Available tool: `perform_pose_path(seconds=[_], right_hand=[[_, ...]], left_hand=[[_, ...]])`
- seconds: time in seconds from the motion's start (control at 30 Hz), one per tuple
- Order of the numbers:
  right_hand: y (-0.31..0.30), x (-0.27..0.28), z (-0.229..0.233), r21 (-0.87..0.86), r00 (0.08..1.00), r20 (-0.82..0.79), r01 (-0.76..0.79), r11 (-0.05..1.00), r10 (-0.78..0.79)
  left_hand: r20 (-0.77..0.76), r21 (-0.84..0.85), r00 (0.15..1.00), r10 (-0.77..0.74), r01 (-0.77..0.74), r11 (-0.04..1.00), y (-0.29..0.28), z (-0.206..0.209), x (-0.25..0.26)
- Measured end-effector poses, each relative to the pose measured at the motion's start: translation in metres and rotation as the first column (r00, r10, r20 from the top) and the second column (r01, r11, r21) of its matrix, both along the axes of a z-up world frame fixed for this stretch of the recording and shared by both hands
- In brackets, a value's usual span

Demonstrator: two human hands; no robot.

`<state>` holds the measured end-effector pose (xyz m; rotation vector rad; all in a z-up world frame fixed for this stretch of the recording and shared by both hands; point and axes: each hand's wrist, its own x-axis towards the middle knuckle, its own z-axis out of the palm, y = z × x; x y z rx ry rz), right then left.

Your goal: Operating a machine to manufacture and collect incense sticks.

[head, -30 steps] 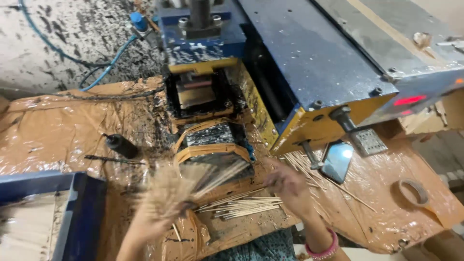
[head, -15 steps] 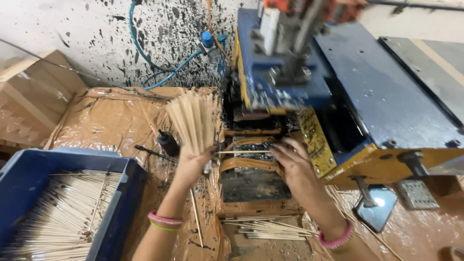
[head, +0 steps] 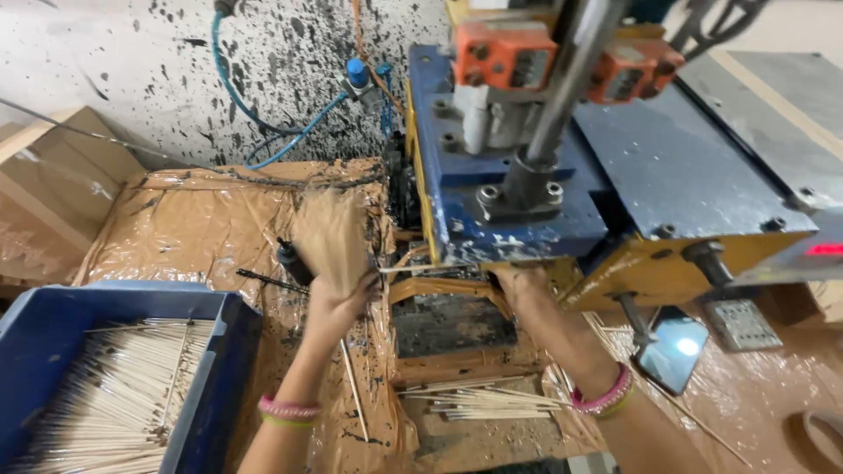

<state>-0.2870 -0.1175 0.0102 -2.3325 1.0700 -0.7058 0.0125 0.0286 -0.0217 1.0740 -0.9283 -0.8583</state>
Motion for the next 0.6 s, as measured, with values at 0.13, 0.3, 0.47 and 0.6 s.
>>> perform_pose_path(seconds=[0.13,0.3,0.47,0.6], right_hand=[[0.036,-0.051,0.015,-0.373,0.991,0.134,0.041,0.927,0.011],[0.034,-0.133,-0.05,-0.263,0.916,0.197,0.392,0.881,-0.349],[0.055,-0.128,-0.053,-0.647,0.977,-0.032,0.139,0.75,-0.209],[0.077,-0.064,-0.071,0.273,0.811,0.584,-0.236,0.933,0.034]], left_hand=[[0.694,-0.086,0.628,0.353,-0.415,0.906,0.056,-0.207,0.061],[0.847,-0.289,0.223,0.483,-0.571,0.769,0.129,-0.159,0.037],[0.536,0.032,0.776,0.332,-0.412,0.911,0.131,-0.176,0.017],[0.608,0.079,0.776,0.167,-0.269,0.96,0.123,-0.178,0.007]])
